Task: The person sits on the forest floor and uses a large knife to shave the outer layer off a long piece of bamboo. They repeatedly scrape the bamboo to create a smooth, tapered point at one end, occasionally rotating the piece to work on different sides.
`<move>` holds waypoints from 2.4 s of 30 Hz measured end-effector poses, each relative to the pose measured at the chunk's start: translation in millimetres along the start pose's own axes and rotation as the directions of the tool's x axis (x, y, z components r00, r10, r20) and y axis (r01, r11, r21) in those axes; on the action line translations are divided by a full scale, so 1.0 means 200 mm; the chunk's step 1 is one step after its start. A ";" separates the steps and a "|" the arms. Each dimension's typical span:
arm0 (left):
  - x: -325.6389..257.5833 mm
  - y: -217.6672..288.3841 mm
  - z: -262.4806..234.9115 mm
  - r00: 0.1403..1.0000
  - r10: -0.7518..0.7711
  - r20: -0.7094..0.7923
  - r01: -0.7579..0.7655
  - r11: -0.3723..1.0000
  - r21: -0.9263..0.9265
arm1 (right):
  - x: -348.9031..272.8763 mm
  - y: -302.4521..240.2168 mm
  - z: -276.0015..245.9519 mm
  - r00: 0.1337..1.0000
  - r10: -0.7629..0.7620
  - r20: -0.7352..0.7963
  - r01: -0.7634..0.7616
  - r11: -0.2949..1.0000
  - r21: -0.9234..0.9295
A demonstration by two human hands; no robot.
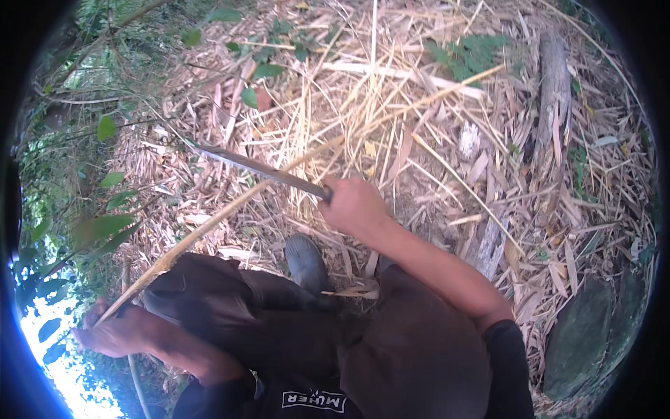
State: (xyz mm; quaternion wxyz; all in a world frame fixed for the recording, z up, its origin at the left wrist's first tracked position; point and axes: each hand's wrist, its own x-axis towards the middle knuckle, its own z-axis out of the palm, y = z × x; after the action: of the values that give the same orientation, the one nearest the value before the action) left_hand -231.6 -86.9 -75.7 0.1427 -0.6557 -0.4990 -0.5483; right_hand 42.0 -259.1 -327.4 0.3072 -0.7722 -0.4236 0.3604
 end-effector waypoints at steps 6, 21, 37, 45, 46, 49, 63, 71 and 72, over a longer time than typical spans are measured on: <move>0.09 -0.12 -0.11 0.991 -0.096 0.096 0.111 0.980 -0.168 | -0.11 -0.24 -0.14 0.985 -0.161 0.068 0.165 0.984 -0.073; -0.04 0.03 0.04 0.970 -0.238 -0.043 0.204 0.902 -0.380 | 0.02 0.11 0.01 0.978 0.202 0.046 -0.198 0.977 -0.078; 0.00 0.07 0.05 0.944 -0.314 0.100 0.300 0.693 -0.655 | 0.05 0.37 -0.11 0.891 0.441 0.107 -0.377 0.850 -0.367; 0.19 -0.11 0.05 0.678 -0.572 0.462 0.662 0.200 -0.723 | 0.10 0.67 -0.10 0.842 0.539 0.041 -0.505 0.811 -0.294; 0.20 -0.11 0.02 0.671 -0.517 0.532 0.693 0.183 -0.697 | 0.13 0.70 -0.11 0.843 0.532 0.081 -0.494 0.825 -0.274; 0.22 -0.12 -0.03 0.639 -0.366 0.677 0.739 0.047 -0.672 | 0.14 0.72 -0.16 0.865 0.494 0.091 -0.466 0.856 -0.223; 0.13 0.21 0.01 0.790 0.133 0.599 0.610 -0.077 -0.788 | -0.10 -0.27 -0.17 0.982 -0.145 0.121 0.137 0.988 0.078; 0.12 0.16 0.03 0.786 0.106 0.610 0.618 -0.079 -0.782 | -0.07 -0.21 -0.12 0.990 -0.063 0.123 0.064 0.998 -0.001; 0.13 0.15 -0.01 0.798 0.103 0.593 0.599 -0.040 -0.800 | -0.10 -0.28 -0.19 0.976 -0.157 0.151 0.161 0.987 -0.013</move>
State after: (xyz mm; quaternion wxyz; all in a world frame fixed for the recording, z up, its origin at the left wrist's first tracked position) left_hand -209.8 -89.5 -42.6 -0.5952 -0.5647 -0.1027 -0.5623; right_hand 39.9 -258.1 -256.4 0.2925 -0.7105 -0.5103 0.3862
